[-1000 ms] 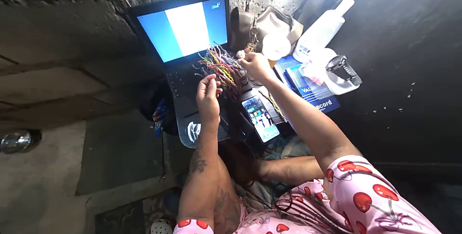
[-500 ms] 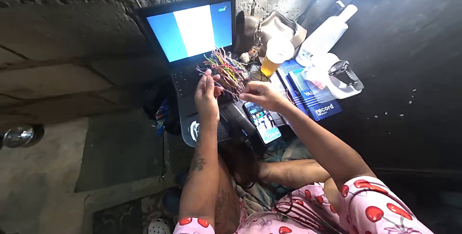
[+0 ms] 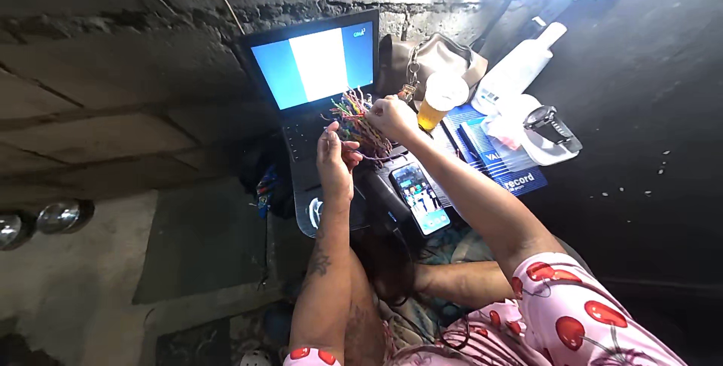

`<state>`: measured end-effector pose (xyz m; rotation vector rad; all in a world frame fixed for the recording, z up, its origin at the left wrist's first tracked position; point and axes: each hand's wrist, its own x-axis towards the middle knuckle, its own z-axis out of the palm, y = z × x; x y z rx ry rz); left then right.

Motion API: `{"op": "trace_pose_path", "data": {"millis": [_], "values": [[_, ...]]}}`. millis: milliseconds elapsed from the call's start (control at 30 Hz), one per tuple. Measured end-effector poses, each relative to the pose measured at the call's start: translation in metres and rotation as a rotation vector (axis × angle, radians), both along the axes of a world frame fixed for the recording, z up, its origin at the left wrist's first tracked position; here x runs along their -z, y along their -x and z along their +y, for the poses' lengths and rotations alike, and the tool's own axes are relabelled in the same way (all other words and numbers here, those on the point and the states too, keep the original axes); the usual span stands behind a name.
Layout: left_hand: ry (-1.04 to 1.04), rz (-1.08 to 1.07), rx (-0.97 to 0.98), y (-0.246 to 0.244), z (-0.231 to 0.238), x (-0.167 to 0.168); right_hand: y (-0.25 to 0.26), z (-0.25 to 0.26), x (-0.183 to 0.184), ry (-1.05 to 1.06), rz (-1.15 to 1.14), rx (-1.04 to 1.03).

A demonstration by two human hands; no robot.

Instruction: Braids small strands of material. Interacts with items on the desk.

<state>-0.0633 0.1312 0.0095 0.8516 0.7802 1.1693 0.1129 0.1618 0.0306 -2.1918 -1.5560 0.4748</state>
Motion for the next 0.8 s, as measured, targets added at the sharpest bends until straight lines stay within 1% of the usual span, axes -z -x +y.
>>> {"op": "trace_pose_path", "data": {"millis": [100,200,300,367,433,500,567,633,700,800], "values": [[-0.016,0.010,0.003,-0.001,-0.002,0.000,-0.002,-0.006,-0.004,-0.093,0.019,0.029],[-0.048,0.094,0.005,-0.002,-0.002,0.003,-0.006,-0.017,-0.016,-0.251,0.115,0.044],[-0.093,0.111,0.045,-0.003,-0.007,0.002,-0.011,-0.041,-0.020,-0.440,0.347,0.023],[-0.099,0.076,0.135,-0.004,-0.017,0.000,-0.013,-0.070,-0.018,-0.512,0.553,0.036],[-0.101,-0.002,0.241,-0.009,-0.027,-0.001,-0.019,-0.104,-0.003,-0.558,0.711,0.099],[-0.105,-0.042,0.337,-0.013,-0.038,-0.003,-0.022,-0.141,0.016,-0.536,0.791,0.163],[-0.109,-0.050,0.409,-0.019,-0.049,-0.003,-0.021,-0.174,0.036,-0.513,0.750,0.145],[-0.084,-0.057,0.455,-0.027,-0.059,0.000,-0.015,-0.198,0.047,-0.493,0.643,0.112],[-0.053,-0.026,0.512,-0.038,-0.070,0.003,-0.008,-0.213,0.057,-0.523,0.587,0.058],[-0.059,0.040,0.594,-0.051,-0.080,0.006,-0.007,-0.223,0.069,-0.616,0.593,-0.049]]}}
